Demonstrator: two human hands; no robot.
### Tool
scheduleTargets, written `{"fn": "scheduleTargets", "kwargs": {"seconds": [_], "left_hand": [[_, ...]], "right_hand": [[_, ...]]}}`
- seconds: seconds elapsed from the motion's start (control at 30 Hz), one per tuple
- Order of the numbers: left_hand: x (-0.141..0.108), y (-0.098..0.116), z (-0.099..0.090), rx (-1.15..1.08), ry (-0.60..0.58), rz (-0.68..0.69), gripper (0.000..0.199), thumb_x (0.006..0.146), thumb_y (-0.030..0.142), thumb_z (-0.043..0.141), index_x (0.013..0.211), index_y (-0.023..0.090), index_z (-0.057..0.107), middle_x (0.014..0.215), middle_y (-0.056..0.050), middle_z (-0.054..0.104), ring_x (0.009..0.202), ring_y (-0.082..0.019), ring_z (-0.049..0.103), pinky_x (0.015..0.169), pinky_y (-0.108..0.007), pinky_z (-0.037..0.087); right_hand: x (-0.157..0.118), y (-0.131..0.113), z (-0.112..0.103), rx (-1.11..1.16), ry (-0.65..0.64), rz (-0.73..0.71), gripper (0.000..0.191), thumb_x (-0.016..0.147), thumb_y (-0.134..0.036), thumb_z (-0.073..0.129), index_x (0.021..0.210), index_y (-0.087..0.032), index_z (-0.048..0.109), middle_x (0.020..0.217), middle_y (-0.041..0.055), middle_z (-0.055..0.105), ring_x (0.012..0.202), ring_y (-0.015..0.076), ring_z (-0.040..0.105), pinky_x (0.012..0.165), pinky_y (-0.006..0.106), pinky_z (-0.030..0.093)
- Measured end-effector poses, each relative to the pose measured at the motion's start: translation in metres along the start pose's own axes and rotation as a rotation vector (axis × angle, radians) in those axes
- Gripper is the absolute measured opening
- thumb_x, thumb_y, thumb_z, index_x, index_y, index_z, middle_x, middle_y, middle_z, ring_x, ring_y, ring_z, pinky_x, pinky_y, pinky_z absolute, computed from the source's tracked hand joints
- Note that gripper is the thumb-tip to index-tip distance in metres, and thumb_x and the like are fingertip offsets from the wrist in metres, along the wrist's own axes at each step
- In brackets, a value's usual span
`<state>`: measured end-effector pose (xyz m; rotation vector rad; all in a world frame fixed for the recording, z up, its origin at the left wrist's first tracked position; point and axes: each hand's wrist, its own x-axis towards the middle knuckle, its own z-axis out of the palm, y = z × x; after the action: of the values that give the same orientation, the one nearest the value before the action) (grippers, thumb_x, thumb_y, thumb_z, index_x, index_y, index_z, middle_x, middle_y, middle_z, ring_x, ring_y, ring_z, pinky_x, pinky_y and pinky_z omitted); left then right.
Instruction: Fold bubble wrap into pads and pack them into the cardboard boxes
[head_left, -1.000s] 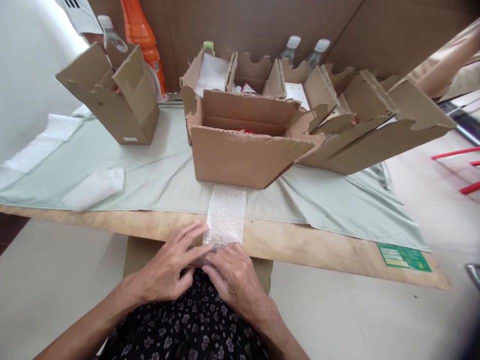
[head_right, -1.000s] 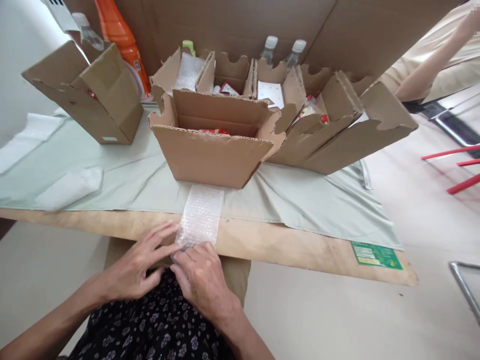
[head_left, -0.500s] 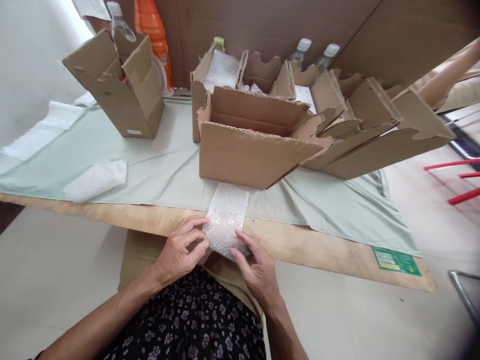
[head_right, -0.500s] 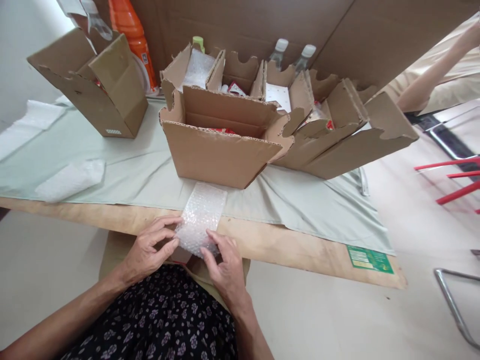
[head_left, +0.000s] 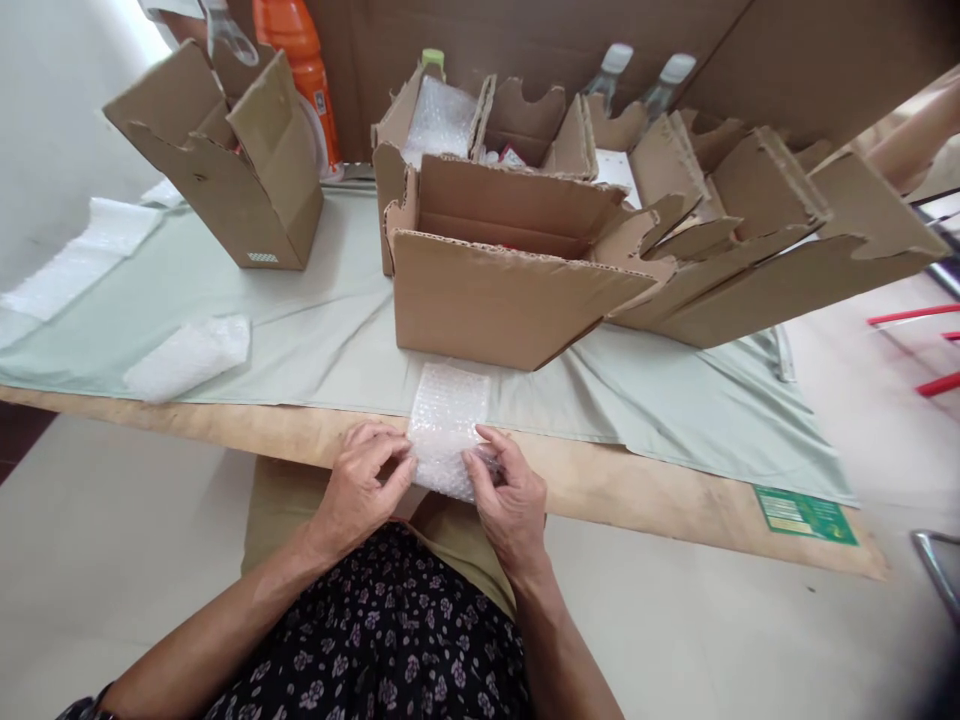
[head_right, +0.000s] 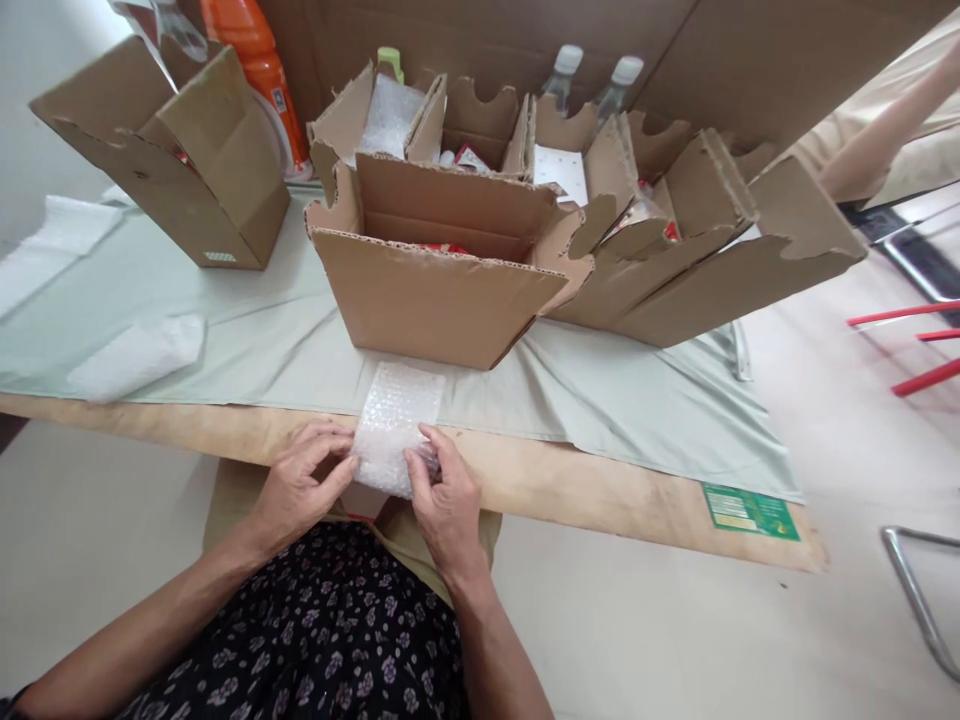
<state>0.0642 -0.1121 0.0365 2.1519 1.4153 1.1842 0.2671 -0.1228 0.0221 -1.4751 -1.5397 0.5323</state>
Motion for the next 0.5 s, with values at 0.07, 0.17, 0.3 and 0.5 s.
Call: {"fn": "scheduleTargets", "kwargs": {"seconds": [0.07,0.17,0.3,0.5], "left_hand": [[-0.001,0.0,0.003,0.023,0.022,-0.003,0.01,0.096,0.016,0.065,0.105,0.02,0.068,0.089,-0.003,0.073,0.095,-0.022,0.067,0.091,-0.041,0.054],[-0.003,0.001,0.006,0.047,0.029,-0.023,0.026,0.097,0.015,0.063,0.122,0.02,0.064,0.084,-0.001,0.069,0.094,-0.023,0.065,0.094,-0.042,0.052],[-0.007,0.001,0.008,0.054,0.031,-0.054,0.037,0.097,0.013,0.059,0.133,0.02,0.059,0.086,-0.002,0.066,0.095,-0.023,0.063,0.096,-0.043,0.052],[-0.01,-0.002,0.01,0.055,0.017,-0.043,0.041,0.1,0.012,0.052,0.14,0.02,0.054,0.109,-0.009,0.07,0.106,-0.025,0.064,0.098,-0.043,0.053]], "right_hand": [[0.005,0.002,0.005,-0.108,0.012,-0.071,0.026,0.1,-0.033,0.062,0.121,-0.021,0.072,0.097,0.0067,0.079,0.079,0.0182,0.074,0.078,0.032,0.062],[0.008,0.005,0.006,-0.222,0.056,-0.192,0.026,0.101,-0.034,0.062,0.121,-0.02,0.071,0.101,0.0087,0.078,0.085,0.0205,0.074,0.08,0.034,0.061],[-0.001,0.002,-0.011,-0.287,0.14,-0.326,0.03,0.098,-0.026,0.066,0.128,-0.023,0.066,0.111,0.0102,0.074,0.101,0.0238,0.071,0.088,0.04,0.059],[-0.019,-0.007,-0.023,-0.341,-0.069,-0.48,0.035,0.095,-0.027,0.07,0.13,-0.023,0.063,0.129,0.0122,0.071,0.12,0.0285,0.065,0.098,0.046,0.052]]}}
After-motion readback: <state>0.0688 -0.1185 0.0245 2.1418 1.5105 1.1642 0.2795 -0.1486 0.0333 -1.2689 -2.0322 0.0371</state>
